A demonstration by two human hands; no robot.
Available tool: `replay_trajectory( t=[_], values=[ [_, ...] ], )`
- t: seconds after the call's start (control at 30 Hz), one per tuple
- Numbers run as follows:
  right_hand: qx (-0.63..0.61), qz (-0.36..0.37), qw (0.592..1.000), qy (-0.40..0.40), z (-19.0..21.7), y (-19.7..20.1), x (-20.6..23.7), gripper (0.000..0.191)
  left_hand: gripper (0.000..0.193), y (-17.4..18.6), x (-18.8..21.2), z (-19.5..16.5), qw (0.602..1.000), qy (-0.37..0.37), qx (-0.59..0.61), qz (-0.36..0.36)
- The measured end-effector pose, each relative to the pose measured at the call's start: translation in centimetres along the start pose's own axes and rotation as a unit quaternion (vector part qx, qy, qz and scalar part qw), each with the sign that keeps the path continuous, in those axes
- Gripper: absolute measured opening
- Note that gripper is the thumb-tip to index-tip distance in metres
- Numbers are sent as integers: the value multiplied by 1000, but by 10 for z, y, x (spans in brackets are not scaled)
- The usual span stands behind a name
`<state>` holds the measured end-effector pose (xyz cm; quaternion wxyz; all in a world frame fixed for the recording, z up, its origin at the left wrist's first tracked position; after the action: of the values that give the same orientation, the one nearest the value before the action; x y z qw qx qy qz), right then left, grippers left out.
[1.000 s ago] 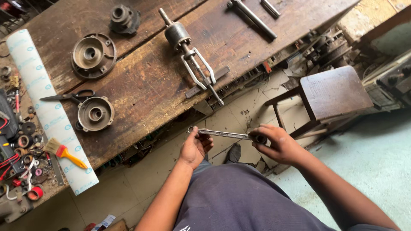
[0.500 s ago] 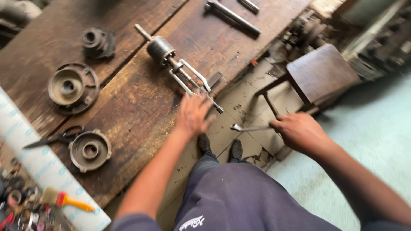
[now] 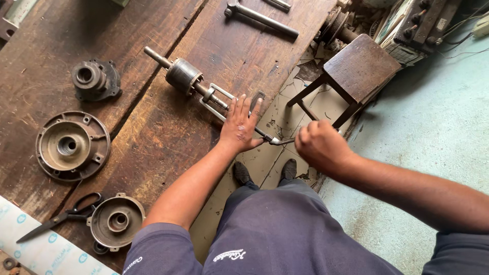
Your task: The person positions a gear puller around a motor armature on a shaft and turns a wrench to tighten the puller, extracting the armature from the assembly. They then set the armature aside and wipe the armature and a metal end housing with a rag.
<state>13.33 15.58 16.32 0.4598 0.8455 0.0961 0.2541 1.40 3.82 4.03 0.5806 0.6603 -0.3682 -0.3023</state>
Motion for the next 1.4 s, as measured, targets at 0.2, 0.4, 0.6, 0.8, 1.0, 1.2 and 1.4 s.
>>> replay_trajectory(
  t=[0.2, 0.4, 0.6, 0.8, 1.0, 1.2, 1.4],
  values=[
    [21, -4, 1000, -13, 20, 25, 3, 19, 130, 4, 4, -8, 998, 36, 20, -56],
    [111, -140, 980, -89, 36, 58, 0, 27, 130, 7, -6, -5, 999, 38, -12, -9],
    [67, -52, 995, -50, 27, 37, -12, 18, 131, 18, -7, 10, 998, -53, -4, 23],
    [30, -93, 995, 11, 14, 23, -9, 14, 118, 5, -3, 4, 999, -14, -18, 31],
    [7, -72, 996, 42, -1, 7, 2, 13, 94, -18, -3, -24, 996, -10, -93, 0],
    [14, -124, 990, 62, -11, 5, 6, 16, 71, -19, -5, -28, 994, -14, -79, -69],
    [25, -82, 990, 111, 0, 1, 3, 19, 67, -11, 2, -24, 995, -15, -40, -94]
  ],
)
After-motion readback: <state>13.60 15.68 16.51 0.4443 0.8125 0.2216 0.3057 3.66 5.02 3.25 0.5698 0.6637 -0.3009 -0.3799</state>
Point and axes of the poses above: each hand's wrist, its own x-axis away from the middle knuckle, its own y-axis out of the back of the hand, z = x × y, the point moved 6 cm from there along -x, towards the middle knuckle, and after that the axes turned 3 degrees about -x, right-handed, at the moved point
